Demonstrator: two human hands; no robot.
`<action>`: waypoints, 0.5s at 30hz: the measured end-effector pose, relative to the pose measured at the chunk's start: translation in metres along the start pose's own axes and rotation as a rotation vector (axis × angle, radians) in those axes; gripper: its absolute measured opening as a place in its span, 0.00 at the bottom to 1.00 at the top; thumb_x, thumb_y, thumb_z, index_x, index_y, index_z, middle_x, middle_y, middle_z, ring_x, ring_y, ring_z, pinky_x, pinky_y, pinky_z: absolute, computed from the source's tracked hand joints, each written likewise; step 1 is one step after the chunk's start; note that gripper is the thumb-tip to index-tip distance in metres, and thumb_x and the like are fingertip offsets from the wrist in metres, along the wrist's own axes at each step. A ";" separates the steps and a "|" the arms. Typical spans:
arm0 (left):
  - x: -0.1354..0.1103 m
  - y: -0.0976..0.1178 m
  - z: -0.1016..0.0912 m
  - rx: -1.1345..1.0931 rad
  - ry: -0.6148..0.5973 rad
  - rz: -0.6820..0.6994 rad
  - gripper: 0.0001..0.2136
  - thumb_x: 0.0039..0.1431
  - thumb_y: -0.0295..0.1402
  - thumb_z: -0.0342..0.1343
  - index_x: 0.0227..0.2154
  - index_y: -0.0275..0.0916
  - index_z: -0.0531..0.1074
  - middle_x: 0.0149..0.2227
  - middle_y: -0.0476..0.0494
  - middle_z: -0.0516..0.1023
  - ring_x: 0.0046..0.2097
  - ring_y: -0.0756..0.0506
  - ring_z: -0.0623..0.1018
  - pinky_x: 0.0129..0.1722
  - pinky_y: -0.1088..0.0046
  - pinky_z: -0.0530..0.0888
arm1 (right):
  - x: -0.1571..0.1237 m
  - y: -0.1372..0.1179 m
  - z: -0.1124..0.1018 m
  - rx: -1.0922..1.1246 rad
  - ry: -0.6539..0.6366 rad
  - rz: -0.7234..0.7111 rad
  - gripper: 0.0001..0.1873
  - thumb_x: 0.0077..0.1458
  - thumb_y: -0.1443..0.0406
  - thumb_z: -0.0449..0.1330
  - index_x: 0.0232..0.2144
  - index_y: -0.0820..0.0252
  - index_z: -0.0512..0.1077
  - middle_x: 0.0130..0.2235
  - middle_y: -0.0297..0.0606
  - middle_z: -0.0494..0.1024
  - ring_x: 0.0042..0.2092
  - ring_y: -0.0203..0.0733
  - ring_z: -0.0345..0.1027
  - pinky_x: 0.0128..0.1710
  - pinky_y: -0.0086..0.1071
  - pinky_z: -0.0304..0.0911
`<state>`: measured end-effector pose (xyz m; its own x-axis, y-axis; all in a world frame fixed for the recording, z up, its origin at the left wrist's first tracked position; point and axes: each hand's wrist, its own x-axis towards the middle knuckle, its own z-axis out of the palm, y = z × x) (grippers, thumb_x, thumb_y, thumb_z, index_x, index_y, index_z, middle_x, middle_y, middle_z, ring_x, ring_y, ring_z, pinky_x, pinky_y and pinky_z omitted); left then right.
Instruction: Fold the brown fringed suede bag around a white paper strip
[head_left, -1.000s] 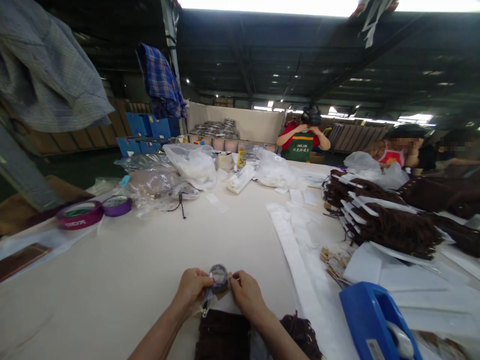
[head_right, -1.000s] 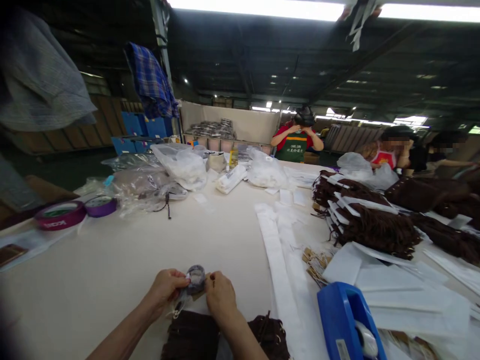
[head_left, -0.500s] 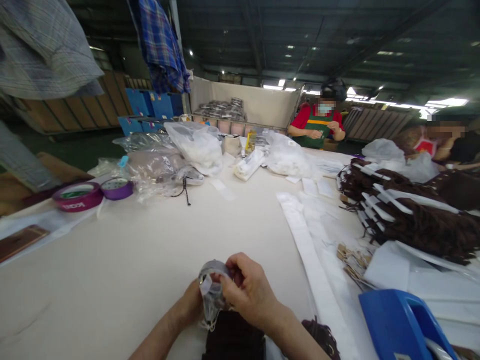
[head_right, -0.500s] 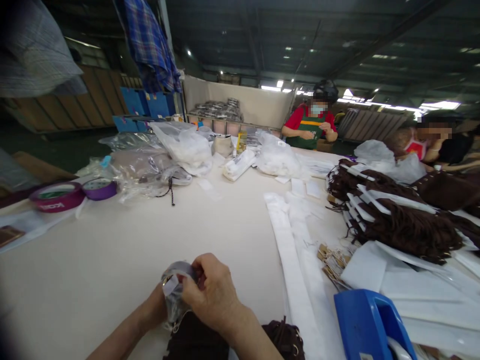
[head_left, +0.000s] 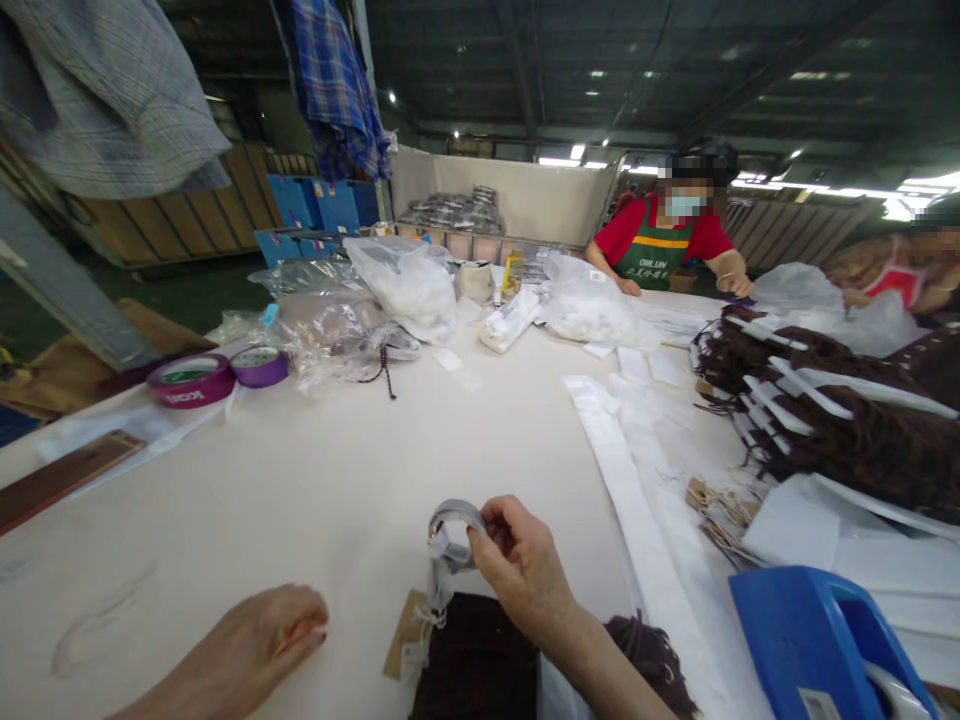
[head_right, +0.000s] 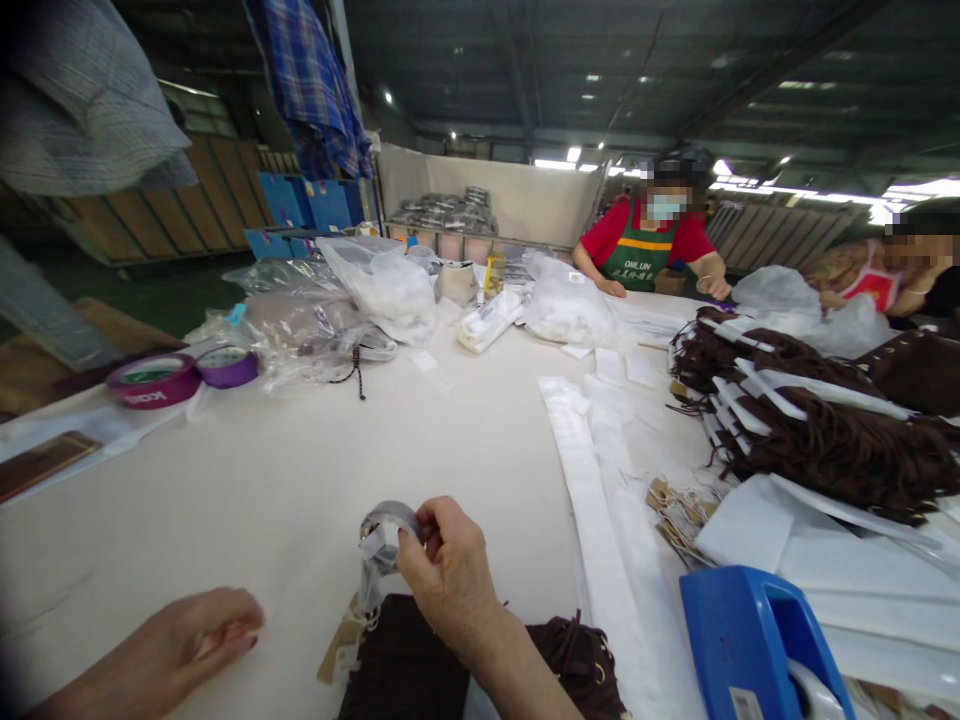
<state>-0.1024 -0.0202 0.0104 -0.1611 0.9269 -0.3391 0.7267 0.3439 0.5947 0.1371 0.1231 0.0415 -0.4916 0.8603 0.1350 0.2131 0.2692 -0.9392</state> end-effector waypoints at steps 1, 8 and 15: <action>0.004 0.009 0.002 -0.093 0.000 0.033 0.16 0.51 0.48 0.51 0.33 0.42 0.74 0.33 0.43 0.76 0.36 0.43 0.73 0.36 0.70 0.69 | -0.001 -0.002 0.001 -0.003 0.000 -0.006 0.07 0.48 0.62 0.53 0.24 0.60 0.62 0.20 0.27 0.58 0.21 0.30 0.50 0.20 0.25 0.47; 0.050 0.104 0.051 -0.912 0.164 0.178 0.31 0.46 0.48 0.58 0.52 0.37 0.62 0.41 0.41 0.74 0.41 0.43 0.74 0.40 0.70 0.71 | -0.010 0.001 -0.006 0.168 -0.146 0.222 0.12 0.47 0.57 0.55 0.25 0.60 0.62 0.21 0.27 0.61 0.23 0.32 0.54 0.23 0.26 0.50; 0.048 0.100 0.063 -0.767 0.381 0.090 0.25 0.49 0.48 0.56 0.49 0.43 0.68 0.43 0.48 0.74 0.43 0.45 0.73 0.43 0.76 0.70 | -0.051 0.040 -0.020 -0.479 -0.311 -0.007 0.14 0.40 0.65 0.66 0.34 0.56 0.72 0.34 0.35 0.74 0.35 0.40 0.67 0.34 0.30 0.60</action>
<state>0.0048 0.0491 0.0072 -0.4375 0.8956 -0.0807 0.1172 0.1457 0.9824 0.1878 0.0985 0.0037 -0.7046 0.7091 -0.0267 0.5324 0.5034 -0.6806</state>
